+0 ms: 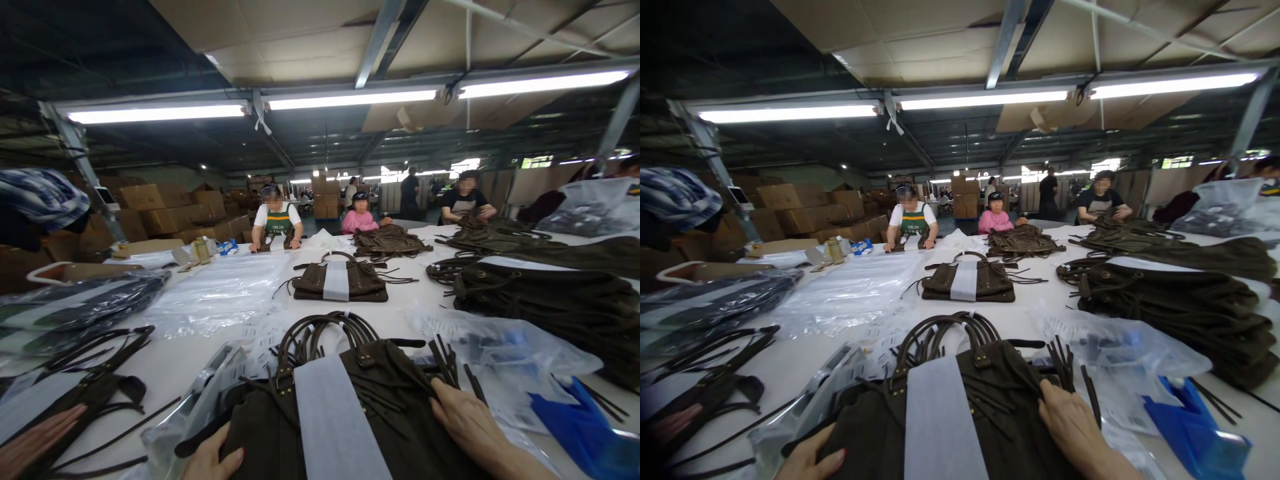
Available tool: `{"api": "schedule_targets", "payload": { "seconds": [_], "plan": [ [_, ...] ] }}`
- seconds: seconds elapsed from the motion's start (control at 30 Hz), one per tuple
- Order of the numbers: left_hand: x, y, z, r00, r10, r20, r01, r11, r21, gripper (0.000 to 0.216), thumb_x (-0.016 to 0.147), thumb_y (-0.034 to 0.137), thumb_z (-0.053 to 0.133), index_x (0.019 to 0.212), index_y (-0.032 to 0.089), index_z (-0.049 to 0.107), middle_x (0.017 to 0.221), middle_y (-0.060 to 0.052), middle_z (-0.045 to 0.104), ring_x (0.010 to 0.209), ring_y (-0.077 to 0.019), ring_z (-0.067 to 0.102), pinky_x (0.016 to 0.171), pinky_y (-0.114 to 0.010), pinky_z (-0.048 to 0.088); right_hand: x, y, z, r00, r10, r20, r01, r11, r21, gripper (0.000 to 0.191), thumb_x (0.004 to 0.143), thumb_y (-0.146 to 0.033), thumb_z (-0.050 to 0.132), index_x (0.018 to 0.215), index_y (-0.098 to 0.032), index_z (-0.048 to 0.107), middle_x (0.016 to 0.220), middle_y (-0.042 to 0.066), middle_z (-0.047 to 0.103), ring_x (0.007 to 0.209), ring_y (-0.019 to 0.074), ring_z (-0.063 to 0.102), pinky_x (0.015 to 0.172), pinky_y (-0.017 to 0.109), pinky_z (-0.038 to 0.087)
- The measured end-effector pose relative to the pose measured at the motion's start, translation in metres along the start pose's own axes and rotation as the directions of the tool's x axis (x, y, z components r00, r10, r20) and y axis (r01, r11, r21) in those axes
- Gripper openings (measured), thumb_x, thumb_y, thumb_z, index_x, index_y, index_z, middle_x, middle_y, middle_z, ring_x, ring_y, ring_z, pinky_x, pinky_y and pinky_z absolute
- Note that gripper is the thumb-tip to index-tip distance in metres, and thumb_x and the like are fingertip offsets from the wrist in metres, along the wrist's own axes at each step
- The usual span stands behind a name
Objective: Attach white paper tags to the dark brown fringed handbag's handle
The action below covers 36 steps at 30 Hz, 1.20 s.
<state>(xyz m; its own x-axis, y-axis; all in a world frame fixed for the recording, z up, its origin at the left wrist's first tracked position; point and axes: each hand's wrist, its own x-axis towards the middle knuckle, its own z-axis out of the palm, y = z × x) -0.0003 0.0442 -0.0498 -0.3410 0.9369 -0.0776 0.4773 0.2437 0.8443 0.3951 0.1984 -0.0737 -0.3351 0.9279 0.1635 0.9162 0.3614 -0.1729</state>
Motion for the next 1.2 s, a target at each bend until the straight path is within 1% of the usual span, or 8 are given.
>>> {"api": "schedule_targets", "payload": {
  "seconds": [0.1,0.23,0.4,0.6,0.7,0.8,1.0,1.2],
  "plan": [
    [-0.005,0.029,-0.006,1.000,0.021,-0.015,-0.021,0.999,-0.036,0.041,0.061,0.031,0.056,0.100,0.019,0.061,0.098,0.000,0.065,0.100,-0.0243,0.054,0.084,-0.031,0.045,0.001,0.002,-0.031,0.996,0.049,0.071,-0.057,0.991,0.118,0.016,0.081,-0.024,0.031,0.073,-0.021,0.045,0.065,0.003,0.060,0.065,0.0203,0.059,0.058,0.028,0.036],
    [-0.013,0.053,-0.013,1.000,-0.001,-0.001,0.001,0.988,-0.152,0.051,0.062,0.030,0.059,0.111,0.020,0.053,0.104,0.001,0.063,0.100,-0.0231,0.055,0.083,-0.030,0.046,-0.009,0.022,-0.069,0.999,0.052,-0.002,-0.051,0.981,0.187,0.021,0.079,-0.039,0.033,0.076,-0.024,0.047,0.064,0.002,0.060,0.064,0.0208,0.059,0.058,0.030,0.037],
    [-0.006,0.021,0.002,0.985,-0.039,0.167,0.092,0.941,-0.326,0.059,0.064,0.035,0.060,0.118,0.019,0.046,0.104,-0.001,0.063,0.089,-0.0219,0.060,0.078,-0.031,0.048,-0.021,0.048,-0.050,0.993,0.097,0.065,-0.107,0.980,0.170,0.025,0.079,-0.041,0.032,0.080,-0.023,0.049,0.072,0.004,0.063,0.070,0.0222,0.060,0.061,0.031,0.039],
    [0.007,-0.020,0.013,0.994,-0.074,0.086,0.058,0.983,0.174,0.050,0.067,0.037,0.053,0.113,0.018,0.049,0.108,-0.003,0.060,0.100,-0.0229,0.054,0.087,-0.033,0.042,-0.015,0.042,-0.001,0.963,0.166,0.212,-0.161,0.986,-0.041,0.024,0.082,-0.036,0.029,0.076,-0.020,0.045,0.072,0.009,0.063,0.072,0.0266,0.061,0.059,0.033,0.038],
    [0.002,-0.016,0.011,0.998,-0.043,-0.053,0.063,0.864,0.499,0.052,0.071,0.039,0.046,0.116,0.013,0.046,0.108,-0.009,0.056,0.099,-0.0253,0.052,0.088,-0.039,0.040,-0.013,0.040,-0.002,0.969,0.137,0.207,-0.125,0.990,-0.069,0.023,0.082,-0.037,0.029,0.075,-0.020,0.044,0.073,0.008,0.062,0.075,0.0266,0.061,0.061,0.032,0.038],
    [-0.003,-0.007,0.015,0.986,0.136,-0.099,-0.036,0.746,0.666,0.047,0.074,0.033,0.042,0.116,0.011,0.046,0.113,-0.010,0.052,0.105,-0.0240,0.047,0.092,-0.039,0.038,-0.014,0.041,-0.005,0.973,0.126,0.196,-0.110,0.990,-0.093,0.024,0.083,-0.038,0.029,0.073,-0.021,0.042,0.072,0.007,0.062,0.071,0.0252,0.061,0.058,0.031,0.037],
    [0.016,0.020,0.045,0.881,0.450,0.147,-0.384,0.499,0.777,0.049,0.072,0.008,0.036,0.120,0.017,0.042,0.129,-0.007,0.041,0.121,-0.0215,0.031,0.096,-0.037,0.034,-0.017,0.035,-0.004,0.971,0.130,0.201,-0.106,0.986,-0.126,0.024,0.084,-0.037,0.027,0.073,-0.021,0.041,0.071,0.007,0.062,0.071,0.0258,0.061,0.058,0.031,0.036],
    [0.041,0.044,0.064,0.753,0.471,0.458,-0.630,0.316,0.710,0.034,0.068,0.003,0.038,0.097,0.014,0.053,0.120,-0.011,0.048,0.122,-0.0236,0.029,0.098,-0.040,0.025,-0.024,0.030,-0.006,0.970,0.143,0.196,-0.123,0.986,-0.111,0.024,0.085,-0.037,0.025,0.079,-0.021,0.041,0.077,0.007,0.062,0.075,0.0282,0.061,0.059,0.034,0.036]
  ]
}}
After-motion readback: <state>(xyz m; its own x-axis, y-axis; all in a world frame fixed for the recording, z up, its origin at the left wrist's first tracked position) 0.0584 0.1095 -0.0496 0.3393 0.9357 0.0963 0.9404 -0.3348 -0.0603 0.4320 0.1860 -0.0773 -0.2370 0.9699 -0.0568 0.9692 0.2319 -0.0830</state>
